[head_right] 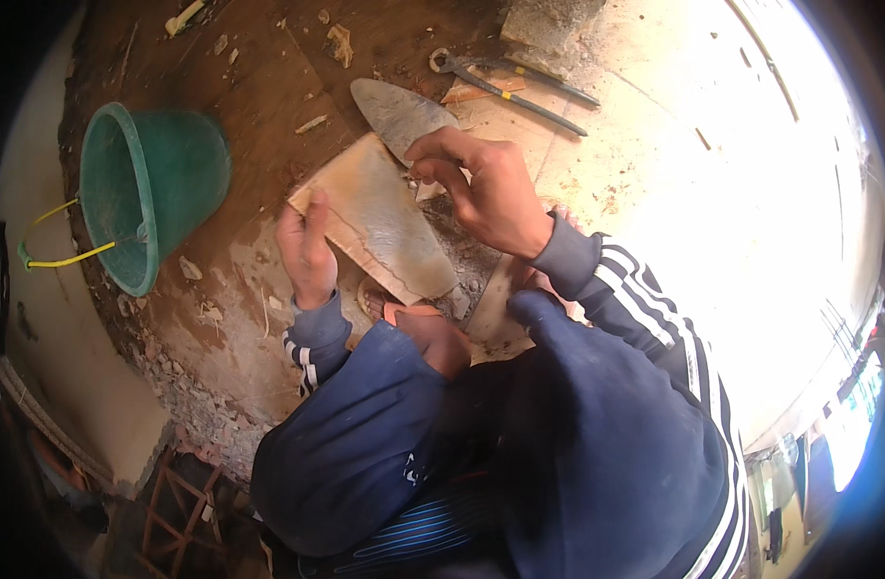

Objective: The person uses a trowel to scrape and smooth a rectangular piece of wood, then switches to pliers to snap off small fragments. The person continues to scrape and break off pieces from the wood while seated on the floor.

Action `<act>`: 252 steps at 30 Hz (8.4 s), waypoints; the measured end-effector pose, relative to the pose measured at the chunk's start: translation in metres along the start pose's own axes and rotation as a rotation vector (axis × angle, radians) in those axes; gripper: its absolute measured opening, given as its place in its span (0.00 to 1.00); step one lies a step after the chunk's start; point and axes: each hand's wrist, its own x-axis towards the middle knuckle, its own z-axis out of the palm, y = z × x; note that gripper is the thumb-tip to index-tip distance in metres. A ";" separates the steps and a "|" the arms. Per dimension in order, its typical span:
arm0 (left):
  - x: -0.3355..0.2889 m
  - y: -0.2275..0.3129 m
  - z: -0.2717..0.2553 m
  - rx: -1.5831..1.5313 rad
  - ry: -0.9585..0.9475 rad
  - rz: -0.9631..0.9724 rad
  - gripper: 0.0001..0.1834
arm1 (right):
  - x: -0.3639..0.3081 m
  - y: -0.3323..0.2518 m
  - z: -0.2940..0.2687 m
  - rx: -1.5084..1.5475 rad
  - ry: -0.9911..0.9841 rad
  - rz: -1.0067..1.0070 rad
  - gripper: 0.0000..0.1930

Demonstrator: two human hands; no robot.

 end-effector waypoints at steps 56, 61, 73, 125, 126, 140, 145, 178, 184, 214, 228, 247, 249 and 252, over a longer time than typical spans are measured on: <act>-0.001 -0.058 0.032 0.308 0.331 -0.020 0.22 | -0.043 0.002 0.037 -0.156 -0.416 0.293 0.23; -0.039 -0.049 0.019 0.145 -0.093 -0.312 0.26 | -0.043 0.000 0.035 -0.183 -0.439 0.237 0.24; -0.038 -0.047 0.025 -0.028 -0.082 -0.538 0.32 | -0.039 0.000 0.027 -0.030 -0.235 0.087 0.23; -0.047 -0.068 0.016 0.065 0.027 -0.307 0.30 | -0.014 -0.012 0.048 0.028 -0.191 0.053 0.22; -0.048 -0.066 0.017 0.086 0.022 -0.262 0.29 | -0.015 -0.011 0.049 0.015 -0.191 0.071 0.22; -0.045 -0.065 0.015 0.050 0.009 -0.351 0.28 | 0.006 -0.035 0.012 0.038 -0.200 0.214 0.21; -0.039 -0.051 0.025 -0.132 0.079 -0.470 0.37 | 0.010 -0.023 -0.016 -0.067 -0.200 0.249 0.23; -0.033 -0.055 0.015 -0.093 0.054 -0.480 0.33 | 0.003 -0.011 0.047 -0.102 -0.274 0.171 0.18; -0.040 -0.073 0.008 -0.270 0.093 -0.415 0.27 | 0.005 -0.013 0.050 -0.236 -0.359 0.102 0.19; -0.034 -0.072 0.007 -0.238 0.110 -0.410 0.25 | 0.008 -0.011 0.051 -0.235 -0.363 0.099 0.23; -0.048 -0.078 0.002 0.237 0.045 -0.106 0.28 | 0.008 -0.021 0.050 -0.231 -0.330 0.202 0.21; -0.043 -0.064 0.006 -0.089 0.020 -0.395 0.38 | 0.009 -0.010 0.045 -0.263 -0.399 0.167 0.20; -0.044 -0.061 0.007 -0.165 0.031 -0.432 0.38 | 0.021 -0.015 0.034 -0.323 -0.324 0.016 0.19; -0.042 -0.059 0.007 -0.239 0.029 -0.435 0.37 | 0.034 -0.023 0.009 -0.300 -0.240 -0.048 0.20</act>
